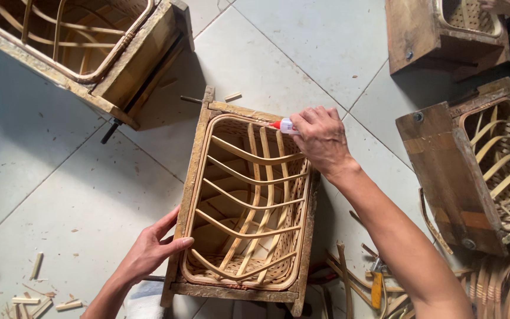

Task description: The person sits on the floor assembling a bamboo basket in a wooden frame jig. They squeeze glue from a bottle onto the rim, tuck and weave bamboo strips into the woven wall, tap strips tight with a hammer, trim with pliers, and apply more glue along the edge.

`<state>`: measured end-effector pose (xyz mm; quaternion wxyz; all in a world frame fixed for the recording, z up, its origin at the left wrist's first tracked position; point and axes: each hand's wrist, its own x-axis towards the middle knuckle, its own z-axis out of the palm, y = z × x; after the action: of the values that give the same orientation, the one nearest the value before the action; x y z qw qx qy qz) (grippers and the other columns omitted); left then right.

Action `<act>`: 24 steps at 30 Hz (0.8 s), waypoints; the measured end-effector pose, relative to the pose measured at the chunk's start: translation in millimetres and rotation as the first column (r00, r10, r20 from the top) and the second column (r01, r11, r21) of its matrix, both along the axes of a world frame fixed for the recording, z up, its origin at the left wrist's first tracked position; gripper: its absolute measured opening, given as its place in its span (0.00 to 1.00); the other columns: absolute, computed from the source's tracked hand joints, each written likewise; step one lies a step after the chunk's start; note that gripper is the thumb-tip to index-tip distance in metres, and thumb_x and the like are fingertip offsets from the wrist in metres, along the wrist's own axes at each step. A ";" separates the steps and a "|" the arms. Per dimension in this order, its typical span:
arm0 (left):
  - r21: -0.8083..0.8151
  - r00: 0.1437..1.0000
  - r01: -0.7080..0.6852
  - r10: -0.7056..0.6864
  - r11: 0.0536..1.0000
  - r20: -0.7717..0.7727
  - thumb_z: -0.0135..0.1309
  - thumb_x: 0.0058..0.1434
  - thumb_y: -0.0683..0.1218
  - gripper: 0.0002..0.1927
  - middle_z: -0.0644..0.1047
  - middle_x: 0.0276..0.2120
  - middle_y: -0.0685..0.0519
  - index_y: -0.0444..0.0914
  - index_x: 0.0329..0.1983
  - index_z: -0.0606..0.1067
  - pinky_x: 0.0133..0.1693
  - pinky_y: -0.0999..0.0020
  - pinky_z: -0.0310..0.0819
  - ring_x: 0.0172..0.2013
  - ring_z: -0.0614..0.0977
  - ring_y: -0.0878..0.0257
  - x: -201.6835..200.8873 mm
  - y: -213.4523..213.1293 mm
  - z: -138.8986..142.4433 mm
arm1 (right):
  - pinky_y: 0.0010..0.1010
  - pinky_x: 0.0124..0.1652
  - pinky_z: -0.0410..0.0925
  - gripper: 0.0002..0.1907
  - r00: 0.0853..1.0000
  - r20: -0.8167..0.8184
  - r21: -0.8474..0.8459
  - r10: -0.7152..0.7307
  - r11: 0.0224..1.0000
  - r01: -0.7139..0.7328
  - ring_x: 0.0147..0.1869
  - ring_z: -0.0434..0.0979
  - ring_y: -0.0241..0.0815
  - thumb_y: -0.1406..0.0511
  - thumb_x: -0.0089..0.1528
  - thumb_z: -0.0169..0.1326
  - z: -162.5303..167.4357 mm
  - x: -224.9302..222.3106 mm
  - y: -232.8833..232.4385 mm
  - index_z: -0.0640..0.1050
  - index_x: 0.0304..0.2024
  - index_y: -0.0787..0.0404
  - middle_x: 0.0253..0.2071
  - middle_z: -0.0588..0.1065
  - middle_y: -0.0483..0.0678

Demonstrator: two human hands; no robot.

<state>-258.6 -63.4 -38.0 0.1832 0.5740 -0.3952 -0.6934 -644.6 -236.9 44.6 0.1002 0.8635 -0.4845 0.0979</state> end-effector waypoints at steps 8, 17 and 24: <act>0.025 0.999 -0.019 0.020 1.000 -0.050 0.67 0.49 0.46 0.49 0.63 0.73 0.48 0.42 0.74 0.59 0.68 0.58 0.57 0.73 0.61 0.58 4.4 4.2 -7.5 | 0.36 0.50 0.64 0.11 1.000 0.006 -0.012 -0.026 1.000 0.026 0.47 0.76 0.42 0.66 0.55 0.65 -3.1 -21.4 12.7 0.80 0.40 0.57 0.39 0.78 0.45; 0.099 0.993 0.017 -0.005 0.995 -0.116 0.69 0.42 0.53 0.59 0.55 0.76 0.49 0.44 0.77 0.53 0.67 0.50 0.56 0.75 0.55 0.56 12.9 4.8 -26.9 | 0.37 0.48 0.62 0.15 0.995 0.004 -0.032 -0.100 0.994 0.100 0.45 0.75 0.42 0.65 0.55 0.66 1.3 -52.6 37.5 0.80 0.43 0.57 0.40 0.78 0.45; 0.069 0.990 -0.028 0.038 0.997 -0.136 0.69 0.40 0.57 0.62 0.55 0.76 0.47 0.42 0.77 0.52 0.69 0.49 0.51 0.75 0.55 0.55 16.1 15.1 -39.6 | 0.36 0.49 0.61 0.10 0.987 -0.022 -0.002 -0.158 0.987 0.158 0.45 0.74 0.39 0.66 0.61 0.65 -3.6 -67.1 44.1 0.81 0.45 0.56 0.41 0.77 0.43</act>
<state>-242.4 -48.2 -77.6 0.2019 0.5372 -0.3485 -0.7411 -711.6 -192.8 41.0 0.1132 0.8234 -0.5502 0.0803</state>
